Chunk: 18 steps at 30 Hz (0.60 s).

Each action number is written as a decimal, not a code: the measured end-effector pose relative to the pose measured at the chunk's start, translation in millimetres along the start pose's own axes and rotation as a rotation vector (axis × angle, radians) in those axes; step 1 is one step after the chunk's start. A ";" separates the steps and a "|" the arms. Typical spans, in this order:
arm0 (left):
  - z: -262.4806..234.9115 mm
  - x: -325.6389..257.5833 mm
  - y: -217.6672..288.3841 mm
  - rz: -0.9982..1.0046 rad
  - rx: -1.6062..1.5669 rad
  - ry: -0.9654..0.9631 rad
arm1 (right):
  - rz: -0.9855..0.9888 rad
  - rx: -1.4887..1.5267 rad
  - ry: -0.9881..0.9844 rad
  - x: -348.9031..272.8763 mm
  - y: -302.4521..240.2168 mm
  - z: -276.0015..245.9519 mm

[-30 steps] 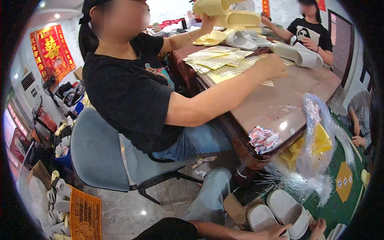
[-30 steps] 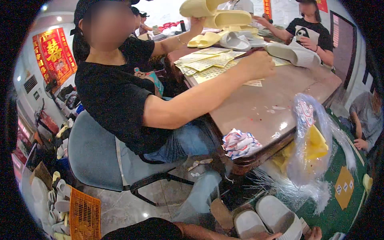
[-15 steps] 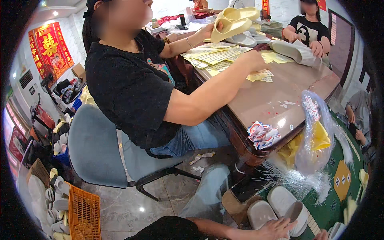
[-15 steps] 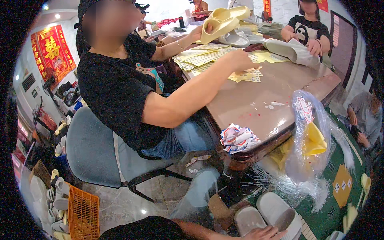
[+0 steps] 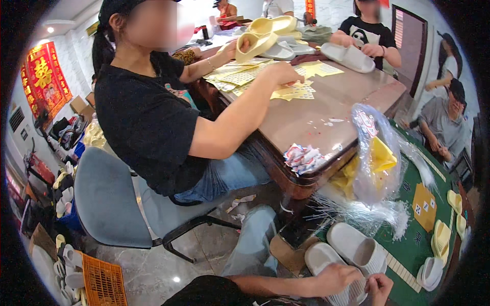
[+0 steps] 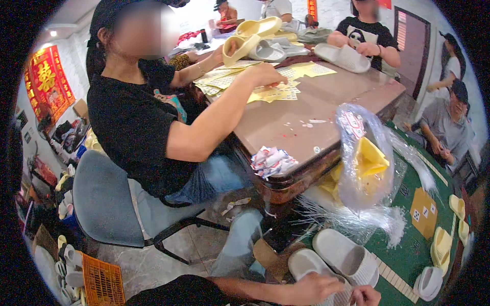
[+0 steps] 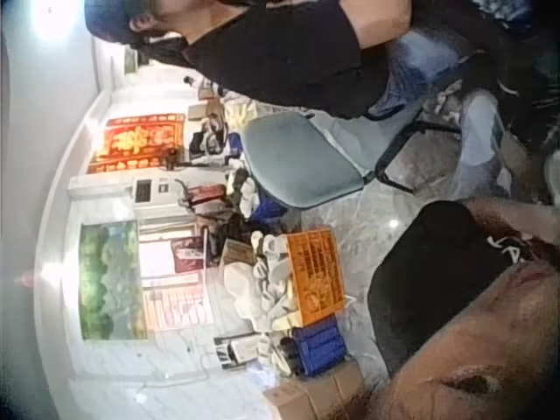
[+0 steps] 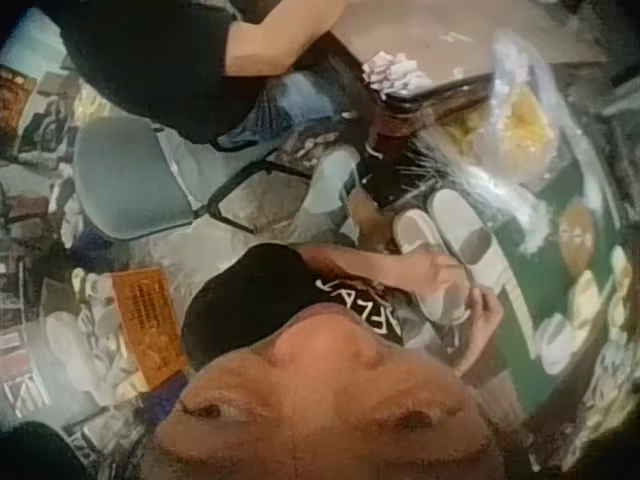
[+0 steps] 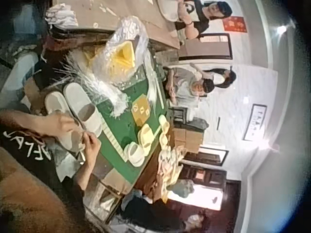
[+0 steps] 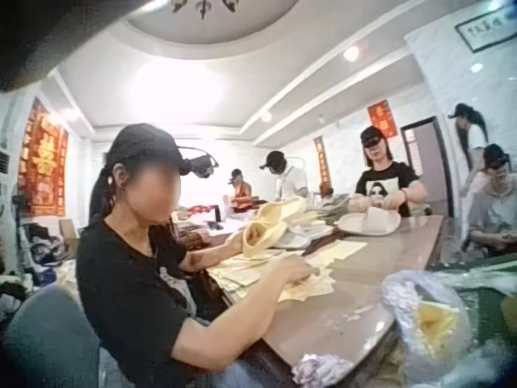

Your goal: The person secures slippers together in pairs by threading plastic fasteners through them by hand.

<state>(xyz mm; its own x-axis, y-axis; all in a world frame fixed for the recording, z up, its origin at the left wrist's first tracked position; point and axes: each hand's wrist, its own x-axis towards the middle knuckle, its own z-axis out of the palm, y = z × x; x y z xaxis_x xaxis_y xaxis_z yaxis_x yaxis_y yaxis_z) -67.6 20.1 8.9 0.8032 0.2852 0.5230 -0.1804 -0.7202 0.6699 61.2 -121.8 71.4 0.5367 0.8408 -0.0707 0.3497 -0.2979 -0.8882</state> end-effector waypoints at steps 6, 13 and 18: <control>-41.2 17.9 -32.1 -0.270 0.280 -0.184 | 0.008 -0.037 0.597 33.1 97.6 -14.1; 1.8 44.1 -68.3 -0.172 0.166 -0.247 | -0.033 -0.083 0.558 44.3 90.4 6.1; 36.4 67.0 -65.3 -0.145 -0.030 -0.378 | 0.121 0.049 0.623 43.9 89.6 9.9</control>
<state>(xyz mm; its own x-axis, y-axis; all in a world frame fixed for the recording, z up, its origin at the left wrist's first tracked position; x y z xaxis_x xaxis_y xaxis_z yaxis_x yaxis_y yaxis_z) 18.7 63.2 -19.0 0.9727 0.1260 0.1948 -0.0616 -0.6691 0.7406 108.5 -107.1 -15.7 0.9215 0.3772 0.0923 0.2308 -0.3409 -0.9113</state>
